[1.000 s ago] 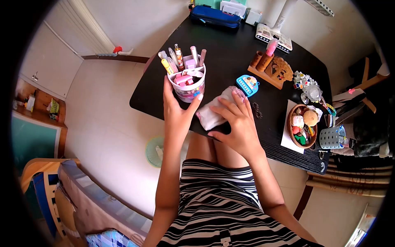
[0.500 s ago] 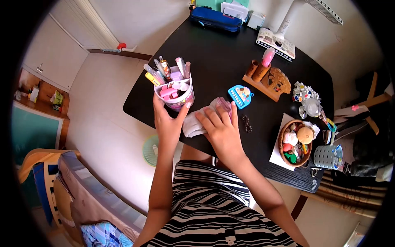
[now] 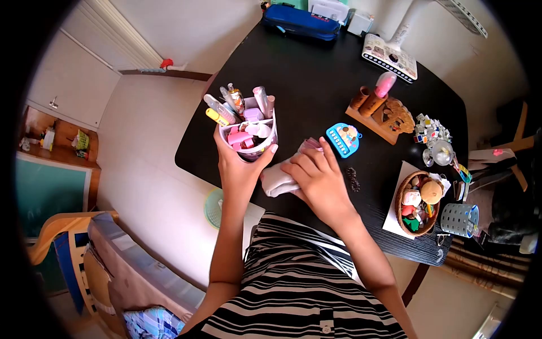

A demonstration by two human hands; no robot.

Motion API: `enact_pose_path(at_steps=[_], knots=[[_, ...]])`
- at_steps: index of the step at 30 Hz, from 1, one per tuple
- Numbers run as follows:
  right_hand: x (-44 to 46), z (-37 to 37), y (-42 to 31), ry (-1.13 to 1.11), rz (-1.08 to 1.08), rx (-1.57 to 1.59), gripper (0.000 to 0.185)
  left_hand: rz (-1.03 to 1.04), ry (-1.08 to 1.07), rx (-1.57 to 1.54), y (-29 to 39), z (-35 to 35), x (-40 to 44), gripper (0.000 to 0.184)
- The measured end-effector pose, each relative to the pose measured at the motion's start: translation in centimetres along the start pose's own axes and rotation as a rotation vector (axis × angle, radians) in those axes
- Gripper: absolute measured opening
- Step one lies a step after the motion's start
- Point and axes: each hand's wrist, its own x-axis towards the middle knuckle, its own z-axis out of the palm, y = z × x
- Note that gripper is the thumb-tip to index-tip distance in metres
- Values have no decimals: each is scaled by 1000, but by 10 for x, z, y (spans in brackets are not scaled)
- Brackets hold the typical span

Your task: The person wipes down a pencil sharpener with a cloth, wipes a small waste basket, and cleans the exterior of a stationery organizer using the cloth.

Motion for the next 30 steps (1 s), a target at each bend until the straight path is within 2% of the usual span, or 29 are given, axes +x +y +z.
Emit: enact_pose_path(at_steps=[5, 7, 9, 10, 14, 16, 17, 18, 21, 22, 25, 30], knots=[[-6, -12, 11, 167, 65, 418, 43, 84, -116, -48, -14, -16, 15, 105], [-21, -10, 12, 197, 242, 558, 41, 111, -133, -97, -17, -19, 18, 106], [-23, -6, -1, 336, 583, 993, 46, 100, -113, -134, -24, -18, 19, 106], [-16, 0, -3, 461, 592, 1017, 52, 89, -132, -142, -25, -20, 20, 105], [-3, -2, 1, 369, 974, 1353, 58, 115, -173, -244, -30, -22, 23, 98], [1, -9, 3, 281, 947, 1570, 67, 64, -204, -348, -28, -24, 20, 91], [8, -8, -5, 378, 945, 1599, 68, 34, -232, -458, -28, -25, 18, 86], [8, -14, -6, 326, 953, 1524, 71, 7, -237, -526, -30, -25, 16, 85], [6, -17, -2, 284, 880, 1524, 55, -30, -285, -707, -30, -24, 16, 85], [7, -16, -3, 339, 792, 1472, 47, -53, -288, -719, -30, -23, 15, 87], [12, -19, -1, 423, 583, 1184, 46, -127, -359, -697, -28, -30, 16, 94], [36, -30, -1, 520, 401, 838, 48, -175, -399, -727, -31, -32, 19, 105]])
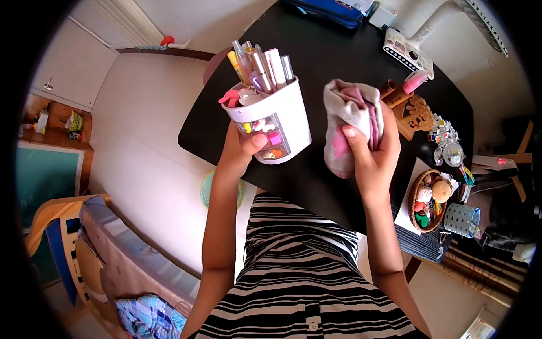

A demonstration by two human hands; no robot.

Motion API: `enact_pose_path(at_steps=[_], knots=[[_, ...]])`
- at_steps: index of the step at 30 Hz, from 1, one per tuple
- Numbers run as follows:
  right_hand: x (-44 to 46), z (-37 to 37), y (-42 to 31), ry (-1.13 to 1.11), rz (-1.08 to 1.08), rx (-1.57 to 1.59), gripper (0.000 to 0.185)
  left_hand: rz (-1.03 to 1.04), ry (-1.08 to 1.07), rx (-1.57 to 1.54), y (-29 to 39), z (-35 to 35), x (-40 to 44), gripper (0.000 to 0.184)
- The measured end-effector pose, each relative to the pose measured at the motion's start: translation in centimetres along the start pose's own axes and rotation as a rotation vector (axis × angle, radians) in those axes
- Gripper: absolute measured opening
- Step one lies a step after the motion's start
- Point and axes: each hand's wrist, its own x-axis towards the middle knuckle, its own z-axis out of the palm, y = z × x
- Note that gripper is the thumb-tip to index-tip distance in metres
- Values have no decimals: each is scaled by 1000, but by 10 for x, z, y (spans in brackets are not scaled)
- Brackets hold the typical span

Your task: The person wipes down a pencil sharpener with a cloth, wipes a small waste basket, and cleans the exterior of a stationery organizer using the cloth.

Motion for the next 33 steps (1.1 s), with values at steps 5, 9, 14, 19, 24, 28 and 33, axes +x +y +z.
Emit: enact_pose_path(at_steps=[5, 9, 14, 19, 24, 28, 33], knots=[[25, 17, -1, -87, -378, -205, 42, -26, -2, -19, -4, -6, -1, 110], [35, 26, -10, -179, -575, -356, 52, -48, -30, 5, -5, -10, 0, 118], [31, 24, -7, -237, -634, -413, 51, -43, -23, 20, -4, -9, -2, 121], [9, 17, -3, -282, -604, -442, 49, -44, -13, 17, -13, -18, 0, 117], [-8, 9, 1, -337, -540, -460, 48, -35, -23, -35, -6, -11, 1, 107], [-17, 5, 3, -370, -501, -459, 47, -56, -29, -45, -6, -13, 1, 108], [-21, -1, 2, -426, -493, -458, 46, -57, 6, -57, -4, -10, 0, 111]])
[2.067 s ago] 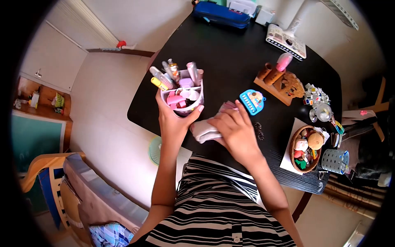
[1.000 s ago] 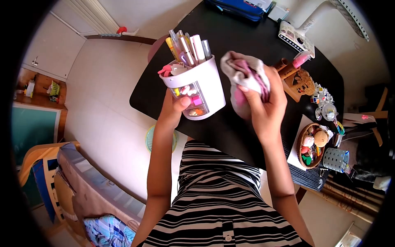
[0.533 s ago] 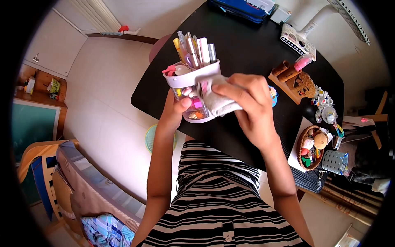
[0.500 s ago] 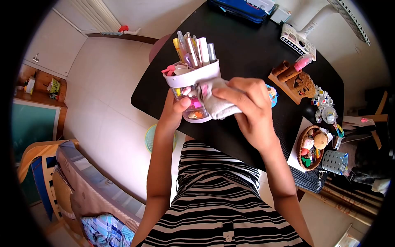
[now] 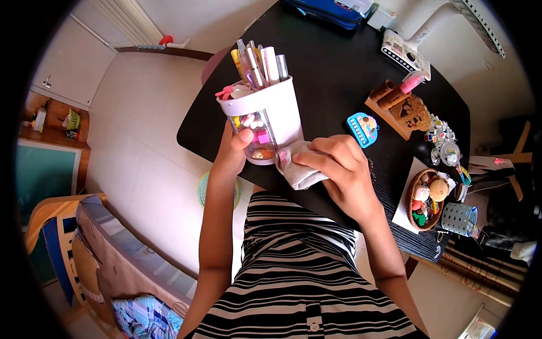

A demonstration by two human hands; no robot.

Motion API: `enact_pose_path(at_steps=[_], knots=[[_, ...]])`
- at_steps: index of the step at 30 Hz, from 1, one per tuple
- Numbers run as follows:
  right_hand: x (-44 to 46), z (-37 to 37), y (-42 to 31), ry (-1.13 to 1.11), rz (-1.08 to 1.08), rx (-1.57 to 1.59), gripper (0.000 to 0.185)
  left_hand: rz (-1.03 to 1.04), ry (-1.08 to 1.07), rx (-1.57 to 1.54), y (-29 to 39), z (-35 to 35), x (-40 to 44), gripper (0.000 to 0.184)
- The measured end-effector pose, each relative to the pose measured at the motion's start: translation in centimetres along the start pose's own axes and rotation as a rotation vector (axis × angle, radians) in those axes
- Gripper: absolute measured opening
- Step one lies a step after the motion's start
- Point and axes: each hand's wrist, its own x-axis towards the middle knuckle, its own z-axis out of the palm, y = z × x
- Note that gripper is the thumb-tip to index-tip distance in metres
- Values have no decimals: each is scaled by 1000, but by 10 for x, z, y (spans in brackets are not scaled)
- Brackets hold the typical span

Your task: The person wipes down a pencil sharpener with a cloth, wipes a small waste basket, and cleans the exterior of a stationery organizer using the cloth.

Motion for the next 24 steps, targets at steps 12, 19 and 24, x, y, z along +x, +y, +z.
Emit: enact_pose_path(at_steps=[12, 19, 24], knots=[[20, 1, -2, 65, -93, -104, 54, -51, -3, -55, 3, 0, -1, 122], [52, 0, 1, 157, -119, -131, 51, 6, -35, -16, 4, 5, 3, 119], [74, 3, 5, 291, -170, -184, 40, 17, -56, 70, -2, -3, 1, 122]])
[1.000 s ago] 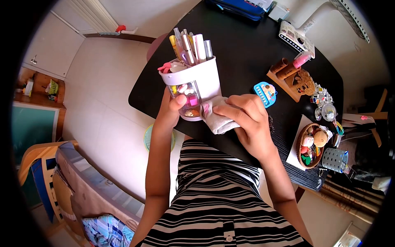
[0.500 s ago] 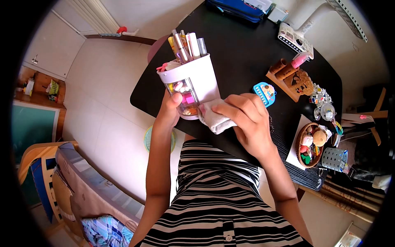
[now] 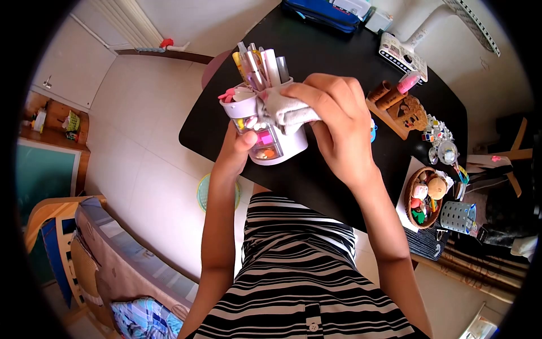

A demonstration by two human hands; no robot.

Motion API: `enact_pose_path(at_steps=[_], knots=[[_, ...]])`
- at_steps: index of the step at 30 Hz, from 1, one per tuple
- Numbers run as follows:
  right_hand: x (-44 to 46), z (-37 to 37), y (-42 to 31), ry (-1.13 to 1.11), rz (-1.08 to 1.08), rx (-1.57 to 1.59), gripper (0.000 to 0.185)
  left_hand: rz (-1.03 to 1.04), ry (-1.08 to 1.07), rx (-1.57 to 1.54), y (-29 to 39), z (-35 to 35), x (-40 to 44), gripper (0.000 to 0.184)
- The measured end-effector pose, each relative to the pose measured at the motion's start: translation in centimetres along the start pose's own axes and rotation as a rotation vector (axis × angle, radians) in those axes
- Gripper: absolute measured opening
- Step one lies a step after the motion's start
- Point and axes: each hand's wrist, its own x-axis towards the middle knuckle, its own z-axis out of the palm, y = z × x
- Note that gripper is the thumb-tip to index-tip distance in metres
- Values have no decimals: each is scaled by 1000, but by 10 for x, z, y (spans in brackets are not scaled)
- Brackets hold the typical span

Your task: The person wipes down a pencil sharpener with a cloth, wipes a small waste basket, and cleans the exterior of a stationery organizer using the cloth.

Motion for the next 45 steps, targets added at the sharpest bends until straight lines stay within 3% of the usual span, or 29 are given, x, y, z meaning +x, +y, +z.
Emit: enact_pose_path(at_steps=[11, 13, 21, 39, 42, 45], knots=[[-13, -4, 1, -74, 109, 80, 52, -5, -54, -7, 19, 18, 4, 120], [-20, -6, 2, -95, 124, 101, 53, 43, -5, -21, 18, 22, 5, 106], [-53, -10, -6, -168, 177, 133, 55, 37, 52, -63, 2, 9, 3, 100], [-73, -17, -14, -303, 324, 218, 55, 83, 164, -37, 5, 15, 4, 102], [-74, -19, -15, -299, 334, 250, 55, 99, 156, -49, 1, 11, 6, 97], [-75, -17, -14, -153, 443, 308, 53, 146, 204, -65, 0, 15, 6, 89]])
